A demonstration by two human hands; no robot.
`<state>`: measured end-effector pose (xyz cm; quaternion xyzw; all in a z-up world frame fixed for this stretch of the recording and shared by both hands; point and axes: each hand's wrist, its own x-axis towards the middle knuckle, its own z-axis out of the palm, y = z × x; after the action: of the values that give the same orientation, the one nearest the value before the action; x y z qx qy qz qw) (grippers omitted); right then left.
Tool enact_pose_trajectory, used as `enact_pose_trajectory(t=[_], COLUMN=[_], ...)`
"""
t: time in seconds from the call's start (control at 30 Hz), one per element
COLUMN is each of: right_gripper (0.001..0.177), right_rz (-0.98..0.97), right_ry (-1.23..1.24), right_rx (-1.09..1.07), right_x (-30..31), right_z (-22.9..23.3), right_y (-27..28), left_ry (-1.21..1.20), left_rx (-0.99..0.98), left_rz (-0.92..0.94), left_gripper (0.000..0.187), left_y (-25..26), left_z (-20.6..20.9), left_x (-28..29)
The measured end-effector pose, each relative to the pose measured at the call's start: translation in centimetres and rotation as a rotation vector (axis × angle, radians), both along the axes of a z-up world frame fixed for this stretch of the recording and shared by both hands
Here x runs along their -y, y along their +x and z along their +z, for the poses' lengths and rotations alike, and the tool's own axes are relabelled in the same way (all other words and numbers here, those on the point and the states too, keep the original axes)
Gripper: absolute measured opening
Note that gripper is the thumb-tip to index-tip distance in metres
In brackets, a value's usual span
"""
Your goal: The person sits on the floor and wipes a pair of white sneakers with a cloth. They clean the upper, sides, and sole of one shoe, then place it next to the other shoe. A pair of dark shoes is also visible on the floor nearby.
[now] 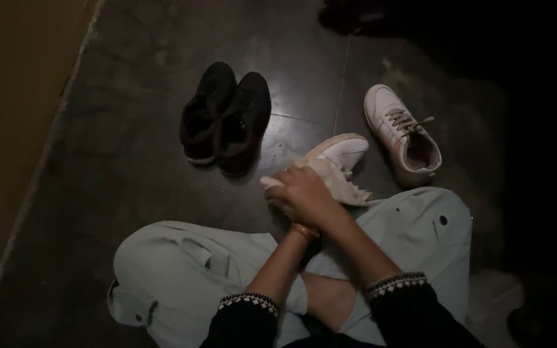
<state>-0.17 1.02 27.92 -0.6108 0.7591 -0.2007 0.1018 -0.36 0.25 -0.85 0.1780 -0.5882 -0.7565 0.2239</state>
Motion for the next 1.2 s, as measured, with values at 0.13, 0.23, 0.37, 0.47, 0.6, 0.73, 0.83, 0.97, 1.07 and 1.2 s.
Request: enact_pose_trajectory(t=[0.13, 0.23, 0.37, 0.47, 0.6, 0.73, 0.83, 0.97, 1.07, 1.2], right_gripper=[0.026, 0.024, 0.024, 0.022, 0.023, 0.022, 0.024, 0.026, 0.027, 0.029], right_rz=[-0.126, -0.310, -0.451, -0.598, -0.842, -0.784, -0.655, -0.690, -0.480, -0.534], right_ry=[0.023, -0.065, -0.112, -0.093, -0.308, -0.511, -0.507, -0.575, -0.551, -0.573], right_rx=[0.012, -0.027, -0.124, -0.076, 0.003, 0.023, 0.153, 0.389, 0.341, 0.558], right_x=[-0.4, -1.1, -2.0, -3.4, -6.2, -5.7, -4.1, -3.3, -3.9, -4.0], right_z=[-0.4, -1.0, -1.5, -2.0, -3.7, -6.3, -6.8, -5.2, -4.3, -4.5], right_y=[-3.3, -4.8, -6.6, -8.8, -12.3, -12.2, -9.2, -5.8, -5.0, -2.0], left_ry=[-0.056, 0.209, 0.621, 0.727, 0.782, 0.860, 0.864, 0.935, 0.974, 0.929], left_rx=[-0.014, -0.001, 0.085, 0.212, 0.173, 0.127, -0.012, -0.014, -0.083, -0.178], left_rz=[-0.091, -0.082, -0.054, -0.034, 0.019, 0.026, 0.040, 0.014, 0.023, 0.082], left_gripper=[0.053, 0.051, 0.047, 0.055, 0.048, 0.043, 0.037, 0.039, 0.042, 0.045], left_y=[0.4, 0.9, 1.8, 2.3, 2.2, 1.4, 0.5, 1.3, 0.3, 0.1], left_z=[-0.5, -0.4, 2.8, 8.5, 12.7, 12.5, 12.2, 11.6, 9.5, 9.2], left_x=[-0.2, -0.2, 0.1, 0.9, 1.6, 2.6, 3.3, 3.9, 4.4, 4.8])
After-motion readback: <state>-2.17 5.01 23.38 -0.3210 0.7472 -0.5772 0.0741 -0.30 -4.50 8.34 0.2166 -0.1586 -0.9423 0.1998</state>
